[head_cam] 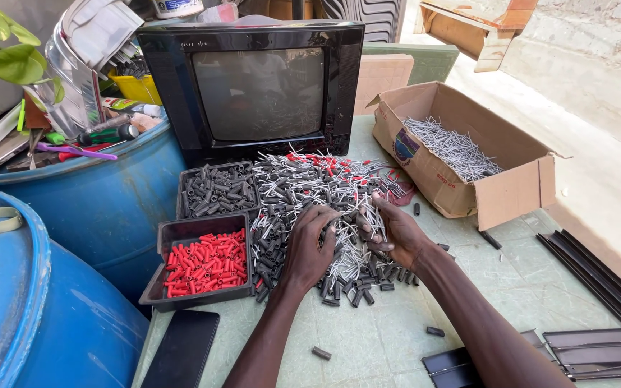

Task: Sorting small black and red plastic parts from a central pile into separate trays

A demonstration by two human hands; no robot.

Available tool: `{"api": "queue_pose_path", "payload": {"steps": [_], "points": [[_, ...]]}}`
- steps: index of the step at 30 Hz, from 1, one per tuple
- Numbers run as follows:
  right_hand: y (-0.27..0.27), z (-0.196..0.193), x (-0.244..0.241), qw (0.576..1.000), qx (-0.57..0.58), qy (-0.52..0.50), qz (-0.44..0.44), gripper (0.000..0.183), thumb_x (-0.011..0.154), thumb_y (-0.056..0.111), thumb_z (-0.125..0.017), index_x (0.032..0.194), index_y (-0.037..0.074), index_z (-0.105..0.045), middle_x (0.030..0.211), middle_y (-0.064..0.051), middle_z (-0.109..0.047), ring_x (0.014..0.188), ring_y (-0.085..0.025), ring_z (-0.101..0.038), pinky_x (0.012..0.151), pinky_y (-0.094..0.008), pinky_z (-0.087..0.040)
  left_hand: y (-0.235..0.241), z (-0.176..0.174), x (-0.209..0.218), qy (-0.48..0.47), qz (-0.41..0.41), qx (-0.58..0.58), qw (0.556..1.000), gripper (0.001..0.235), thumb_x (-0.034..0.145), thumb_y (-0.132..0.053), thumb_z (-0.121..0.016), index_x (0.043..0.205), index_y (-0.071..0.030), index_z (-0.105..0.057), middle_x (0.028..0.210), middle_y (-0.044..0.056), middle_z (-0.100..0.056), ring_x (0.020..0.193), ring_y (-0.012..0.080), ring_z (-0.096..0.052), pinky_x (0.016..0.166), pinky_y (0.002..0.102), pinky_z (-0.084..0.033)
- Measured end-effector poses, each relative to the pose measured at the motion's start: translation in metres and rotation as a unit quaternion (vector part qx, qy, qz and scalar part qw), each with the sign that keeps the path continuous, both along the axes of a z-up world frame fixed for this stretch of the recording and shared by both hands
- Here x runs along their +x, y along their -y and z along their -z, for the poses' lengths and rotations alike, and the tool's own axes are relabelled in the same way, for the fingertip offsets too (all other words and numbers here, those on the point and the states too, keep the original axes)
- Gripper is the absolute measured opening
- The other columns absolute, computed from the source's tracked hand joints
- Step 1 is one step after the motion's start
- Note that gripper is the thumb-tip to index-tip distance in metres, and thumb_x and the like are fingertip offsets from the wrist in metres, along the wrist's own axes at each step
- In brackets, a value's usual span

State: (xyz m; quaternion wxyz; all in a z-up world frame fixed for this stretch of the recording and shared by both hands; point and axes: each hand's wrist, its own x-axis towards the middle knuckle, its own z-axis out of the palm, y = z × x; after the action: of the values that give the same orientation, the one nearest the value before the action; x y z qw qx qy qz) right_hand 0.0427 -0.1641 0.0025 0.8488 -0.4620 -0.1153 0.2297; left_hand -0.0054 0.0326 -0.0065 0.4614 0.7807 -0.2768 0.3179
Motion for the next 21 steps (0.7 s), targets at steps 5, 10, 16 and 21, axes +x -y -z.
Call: {"api": "queue_pose_path", "payload": {"steps": [5,10,16,21], "points": [[0.001,0.002,0.0,1.0,-0.001,-0.011,0.009,0.035,0.103,0.04,-0.049,0.098,0.006,-0.058,0.064,-0.009,-0.051,0.042,-0.012,-0.047,0.023,-0.011,-0.028,-0.001,-0.001,-0.001,-0.024,-0.001,0.004,1.0,0.026,0.087,0.0,-0.053,0.108,-0.003,-0.068,0.101,0.016,-0.063,0.106,0.0402,-0.061,0.095,0.05,-0.048],[0.012,-0.012,-0.001,0.998,0.055,-0.026,0.023,0.022,0.102,0.026,-0.05,0.092,0.007,-0.052,0.057,0.001,-0.037,0.036,-0.004,-0.034,0.023,-0.01,-0.024,-0.003,-0.008,-0.006,-0.053,0.005,0.002,0.999,0.029,0.09,-0.001,-0.05,0.113,-0.002,-0.068,0.103,0.017,-0.063,0.108,0.0405,-0.061,0.095,0.051,-0.047],[0.057,-0.071,0.029,0.989,0.004,0.038,0.139,0.022,0.105,0.023,-0.04,0.091,0.01,-0.051,0.059,0.007,-0.036,0.042,0.0,-0.037,0.026,-0.01,-0.025,-0.01,0.002,0.005,-0.064,0.006,-0.002,0.998,0.029,0.088,0.003,-0.051,0.109,-0.005,-0.07,0.101,0.015,-0.063,0.107,0.0391,-0.059,0.095,0.051,-0.047],[0.157,-0.119,0.129,0.853,-0.144,0.164,0.474,0.032,0.109,0.035,-0.044,0.09,0.013,-0.057,0.054,0.005,-0.036,0.038,-0.004,-0.034,0.032,-0.019,-0.026,-0.008,0.018,0.017,-0.03,-0.005,0.111,0.993,0.023,0.079,-0.001,-0.065,0.1,-0.007,-0.07,0.102,0.012,-0.063,0.111,0.0352,-0.058,0.097,0.051,-0.046]]}}
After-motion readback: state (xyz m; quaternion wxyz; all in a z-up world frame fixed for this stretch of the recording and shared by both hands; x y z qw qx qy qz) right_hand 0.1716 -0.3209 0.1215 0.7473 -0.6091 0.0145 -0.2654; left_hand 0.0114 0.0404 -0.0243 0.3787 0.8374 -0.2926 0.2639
